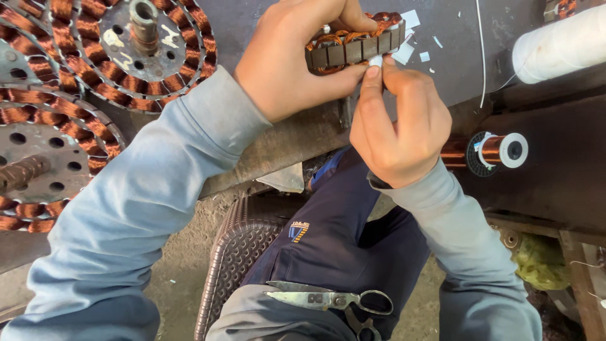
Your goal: The person inserts small white insulating pieces into the slots of a copper-wound rotor using a screwdriver and their fingers. They repeatedly pick up insulators, place them into the rotor, and adjust the copper windings to secure the pieces.
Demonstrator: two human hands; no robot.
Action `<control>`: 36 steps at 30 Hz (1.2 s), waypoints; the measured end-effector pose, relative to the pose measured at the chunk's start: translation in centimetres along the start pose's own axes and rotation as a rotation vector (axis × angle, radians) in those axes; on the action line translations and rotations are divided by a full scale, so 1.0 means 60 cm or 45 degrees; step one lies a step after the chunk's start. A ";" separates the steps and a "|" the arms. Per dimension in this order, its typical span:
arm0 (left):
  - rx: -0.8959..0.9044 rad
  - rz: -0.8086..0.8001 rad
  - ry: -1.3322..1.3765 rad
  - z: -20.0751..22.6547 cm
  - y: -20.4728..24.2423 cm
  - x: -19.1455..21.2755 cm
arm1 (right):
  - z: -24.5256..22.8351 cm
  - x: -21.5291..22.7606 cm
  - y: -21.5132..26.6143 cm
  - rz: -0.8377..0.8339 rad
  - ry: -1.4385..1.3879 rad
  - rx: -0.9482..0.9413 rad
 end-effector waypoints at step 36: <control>0.060 0.031 0.076 -0.013 0.014 0.008 | 0.028 -0.013 0.015 0.248 -0.384 -0.038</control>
Point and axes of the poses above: each hand's wrist, its own y-axis away from the middle knuckle, its own x-axis out of the back of the hand, z = x × y, the point moved 8 cm from there along -y, towards the middle knuckle, and after that the axes turned 2 degrees about x, right-handed, at the moved point
